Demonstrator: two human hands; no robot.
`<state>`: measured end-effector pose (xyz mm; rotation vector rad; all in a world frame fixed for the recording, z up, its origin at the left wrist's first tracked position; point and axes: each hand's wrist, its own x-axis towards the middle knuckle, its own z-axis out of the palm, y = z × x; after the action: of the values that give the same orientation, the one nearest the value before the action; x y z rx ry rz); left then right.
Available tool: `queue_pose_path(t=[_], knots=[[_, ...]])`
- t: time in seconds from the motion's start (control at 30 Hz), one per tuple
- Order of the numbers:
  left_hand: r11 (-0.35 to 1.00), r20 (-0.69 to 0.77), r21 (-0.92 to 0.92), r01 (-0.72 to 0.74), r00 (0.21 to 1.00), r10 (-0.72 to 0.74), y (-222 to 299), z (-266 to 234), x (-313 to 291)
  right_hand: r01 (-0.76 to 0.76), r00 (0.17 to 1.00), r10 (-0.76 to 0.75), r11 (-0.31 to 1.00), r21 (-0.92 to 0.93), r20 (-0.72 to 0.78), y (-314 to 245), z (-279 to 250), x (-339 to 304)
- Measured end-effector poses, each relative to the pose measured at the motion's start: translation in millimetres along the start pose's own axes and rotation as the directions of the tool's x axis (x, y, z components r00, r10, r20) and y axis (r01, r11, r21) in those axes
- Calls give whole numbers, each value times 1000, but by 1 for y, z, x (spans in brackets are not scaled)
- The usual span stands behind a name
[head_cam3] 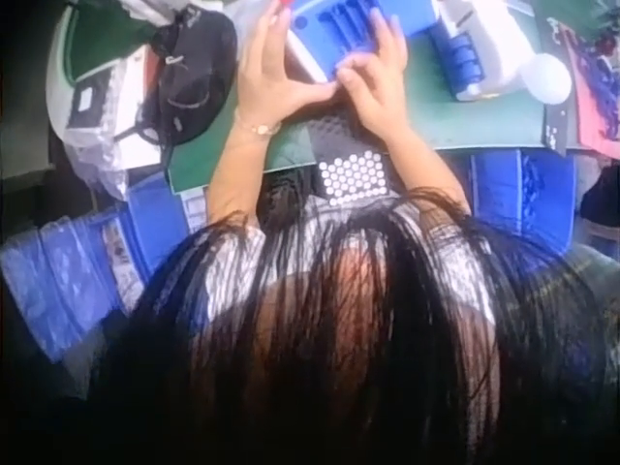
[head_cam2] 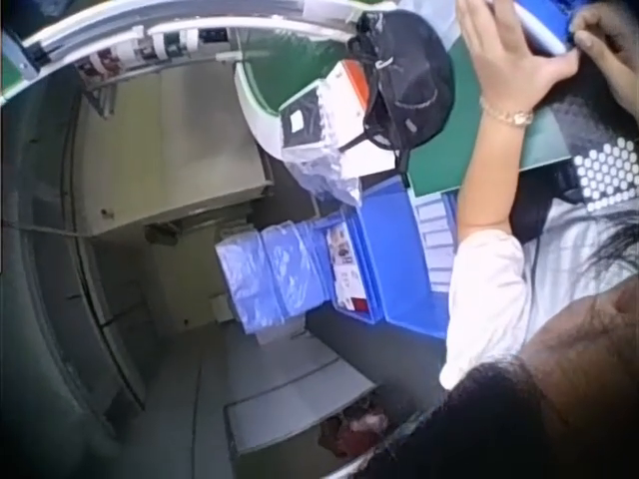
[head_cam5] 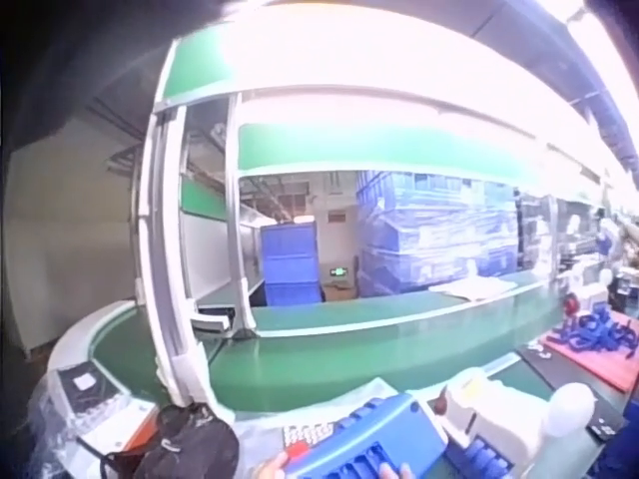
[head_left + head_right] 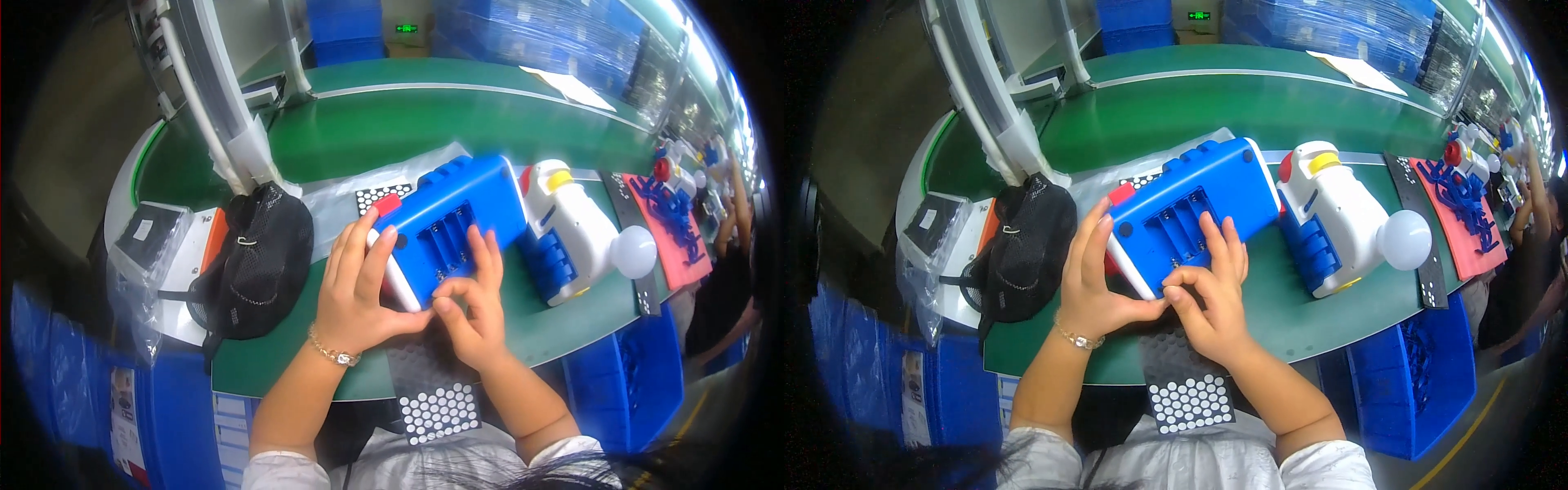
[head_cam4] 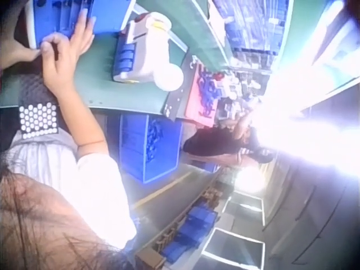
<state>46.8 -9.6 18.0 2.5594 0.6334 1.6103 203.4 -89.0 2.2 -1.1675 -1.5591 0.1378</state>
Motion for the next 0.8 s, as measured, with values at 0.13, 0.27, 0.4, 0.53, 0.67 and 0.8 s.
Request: queue_pose_path(t=[0.13,0.27,0.4,0.53,0.67,0.8], knots=[[1000,10,-15,13,1000,-13,0,1,0,-17,1000,17,1000,-23,11,0,-1,-1],[1000,5,-15,13,1000,-12,0,1,-2,-13,1000,13,999,-45,-6,2,0,-3],[1000,-3,-28,13,1000,-13,0,2,-1,77,996,-85,971,-227,-23,3,-3,-13],[1000,-1,-10,16,1000,-16,1,1,-1,167,985,-171,902,-397,25,2,-6,-20],[1000,-8,3,14,1000,-14,2,3,-1,220,973,-219,794,-567,70,-2,-6,-25],[1000,-1,16,22,1000,-22,0,0,-3,212,977,-184,765,-608,110,-4,-4,-30]])
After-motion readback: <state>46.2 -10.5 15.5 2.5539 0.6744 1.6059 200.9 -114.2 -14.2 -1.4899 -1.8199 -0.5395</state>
